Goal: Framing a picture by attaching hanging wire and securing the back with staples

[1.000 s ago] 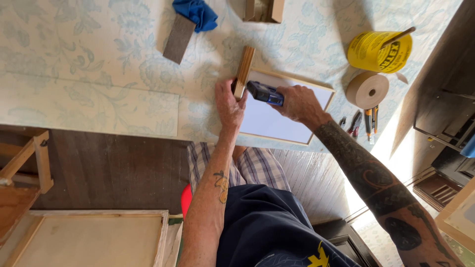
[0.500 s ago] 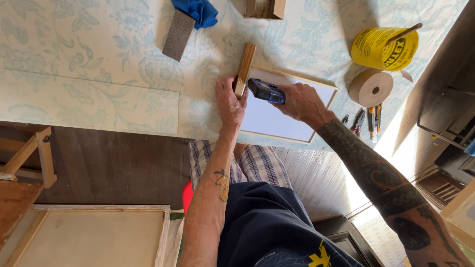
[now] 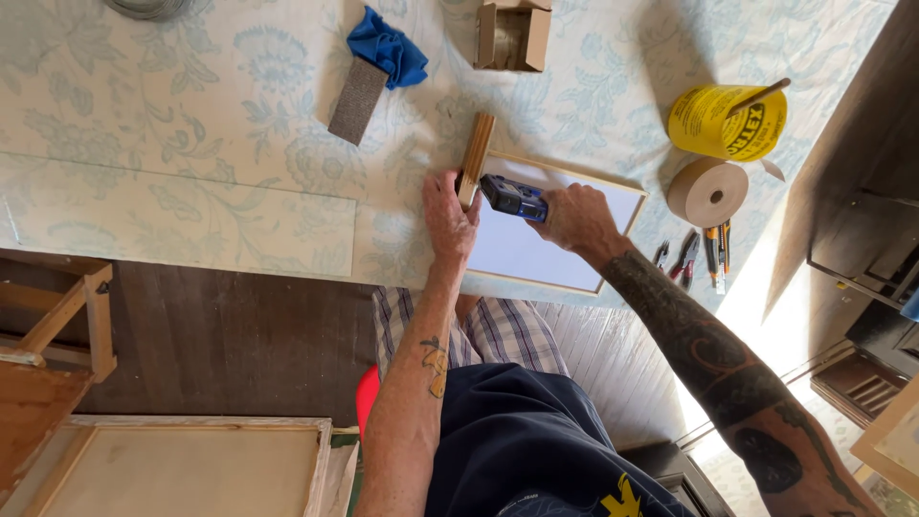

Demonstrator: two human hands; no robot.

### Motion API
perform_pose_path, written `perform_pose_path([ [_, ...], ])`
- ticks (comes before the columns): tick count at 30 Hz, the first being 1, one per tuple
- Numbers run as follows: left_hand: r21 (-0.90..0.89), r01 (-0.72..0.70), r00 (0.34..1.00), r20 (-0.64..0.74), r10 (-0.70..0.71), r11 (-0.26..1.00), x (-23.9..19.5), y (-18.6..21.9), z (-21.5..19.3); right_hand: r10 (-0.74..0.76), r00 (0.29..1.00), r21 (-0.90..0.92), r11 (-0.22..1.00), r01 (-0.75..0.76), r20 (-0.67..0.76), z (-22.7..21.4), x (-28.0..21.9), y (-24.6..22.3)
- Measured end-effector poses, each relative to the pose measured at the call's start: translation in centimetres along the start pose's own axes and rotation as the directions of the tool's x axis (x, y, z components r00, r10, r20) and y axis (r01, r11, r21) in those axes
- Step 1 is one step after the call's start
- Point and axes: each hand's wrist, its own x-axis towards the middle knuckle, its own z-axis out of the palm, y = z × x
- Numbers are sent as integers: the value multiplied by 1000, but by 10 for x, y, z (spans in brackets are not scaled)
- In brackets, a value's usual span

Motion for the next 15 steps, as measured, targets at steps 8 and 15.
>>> perform_pose_path([
  [8, -158, -185, 983, -18, 185, 970, -2, -1, -27, 10, 999, 236, 972, -2, -32, -3, -62, -8],
  [15, -121, -39, 978, 197, 63, 992, -77, -6, -84, -33, 992, 231, 973, 5, 120, 48, -81, -38],
])
